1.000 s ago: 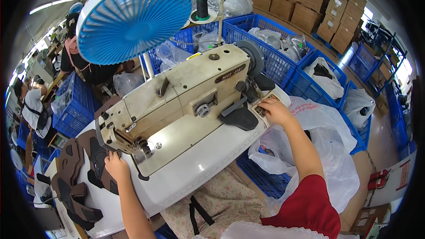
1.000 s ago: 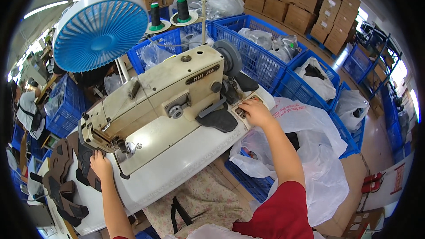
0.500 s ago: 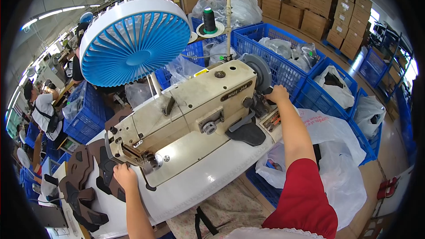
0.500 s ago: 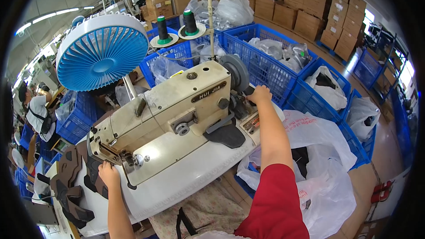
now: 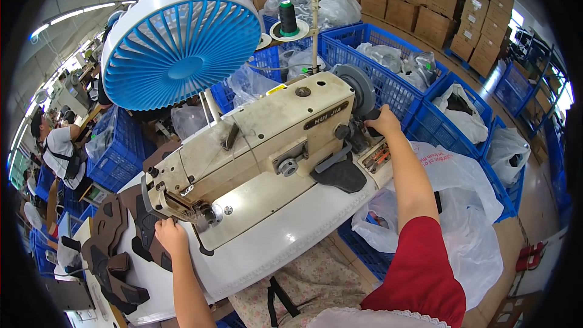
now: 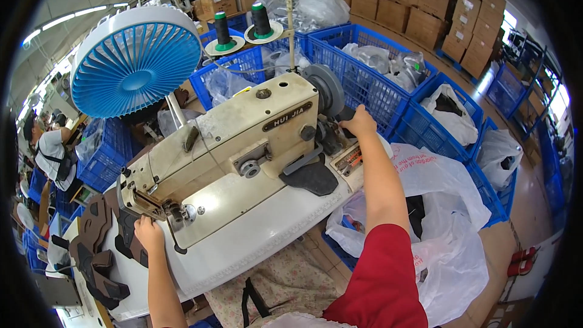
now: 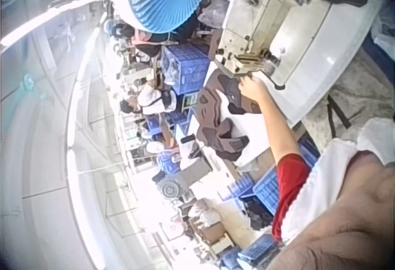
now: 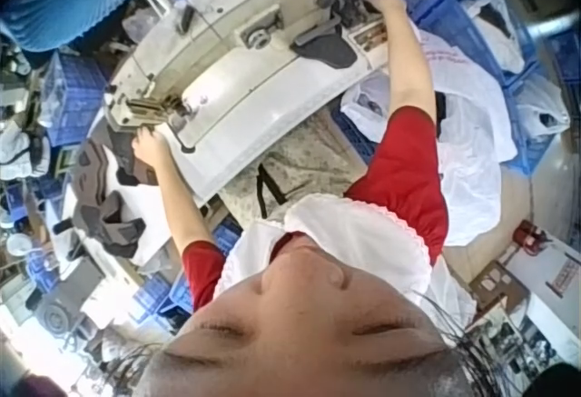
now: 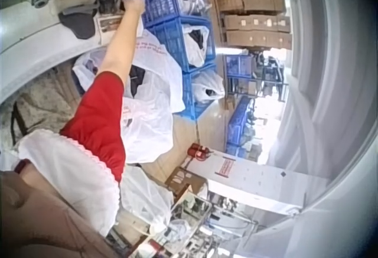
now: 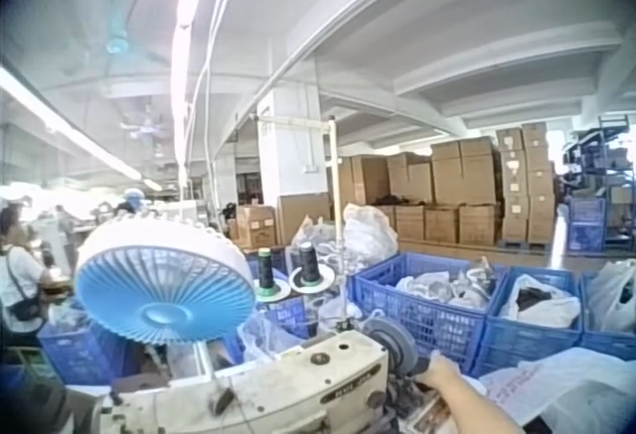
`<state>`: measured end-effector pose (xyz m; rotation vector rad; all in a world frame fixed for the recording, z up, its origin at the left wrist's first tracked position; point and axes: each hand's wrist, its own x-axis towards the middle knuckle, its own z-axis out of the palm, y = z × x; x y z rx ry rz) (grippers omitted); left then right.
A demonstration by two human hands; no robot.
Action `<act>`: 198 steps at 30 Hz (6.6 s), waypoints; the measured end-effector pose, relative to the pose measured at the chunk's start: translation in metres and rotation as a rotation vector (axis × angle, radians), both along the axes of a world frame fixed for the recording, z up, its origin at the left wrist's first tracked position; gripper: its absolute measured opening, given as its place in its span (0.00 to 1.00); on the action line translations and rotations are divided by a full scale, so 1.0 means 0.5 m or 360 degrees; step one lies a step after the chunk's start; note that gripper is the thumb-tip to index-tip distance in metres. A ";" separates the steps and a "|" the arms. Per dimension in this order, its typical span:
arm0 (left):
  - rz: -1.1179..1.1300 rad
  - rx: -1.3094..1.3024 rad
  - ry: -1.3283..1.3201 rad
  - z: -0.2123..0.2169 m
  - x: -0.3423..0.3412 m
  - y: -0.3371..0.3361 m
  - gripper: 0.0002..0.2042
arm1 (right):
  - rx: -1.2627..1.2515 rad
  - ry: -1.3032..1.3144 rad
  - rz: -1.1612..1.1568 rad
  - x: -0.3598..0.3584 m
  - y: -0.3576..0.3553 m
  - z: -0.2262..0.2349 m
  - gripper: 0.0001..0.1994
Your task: Operating an industrial sewing machine to stitch together components of a shoe upper.
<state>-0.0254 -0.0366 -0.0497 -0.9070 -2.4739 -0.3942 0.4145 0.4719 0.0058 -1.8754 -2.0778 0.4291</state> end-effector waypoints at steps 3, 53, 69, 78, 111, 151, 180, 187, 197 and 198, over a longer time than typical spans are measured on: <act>-0.0006 0.0001 0.0002 -0.001 -0.001 -0.001 0.08 | 0.0192 -0.0070 0.0005 0.003 -0.007 -0.005 0.38; -0.0227 0.0645 -0.0619 0.484 0.453 -0.416 0.07 | -0.0114 0.1566 0.2462 -0.205 -0.977 0.170 0.17; -0.0202 0.0064 -0.1190 0.133 0.224 -0.142 0.30 | 0.0141 0.1438 0.1683 -0.226 -0.904 0.029 0.09; -0.0428 0.0173 -0.1165 0.123 0.216 -0.154 0.31 | -0.0577 0.1429 0.1830 -0.365 -0.958 -0.030 0.11; -0.0715 -0.0471 -0.0633 0.129 0.202 -0.018 0.20 | 0.0390 0.0388 0.1650 -0.349 -0.855 -0.092 0.21; -0.0652 -0.0311 -0.0476 0.076 0.253 -0.065 0.24 | 0.0156 0.0389 0.1838 -0.349 -0.823 -0.073 0.25; -0.0827 -0.0290 -0.0384 0.048 0.246 -0.065 0.25 | 0.0434 0.0039 0.1994 -0.364 -0.812 -0.057 0.26; -0.0854 -0.0218 -0.0393 0.043 0.241 -0.055 0.23 | 0.0389 0.0088 0.2028 -0.373 -0.796 -0.057 0.26; -0.0764 -0.0237 -0.0325 0.037 0.232 -0.033 0.23 | 0.0305 0.0226 0.2065 -0.397 -0.760 -0.068 0.25; -0.0761 -0.0231 -0.0331 0.036 0.229 -0.031 0.23 | 0.0302 0.0225 0.2065 -0.400 -0.758 -0.069 0.25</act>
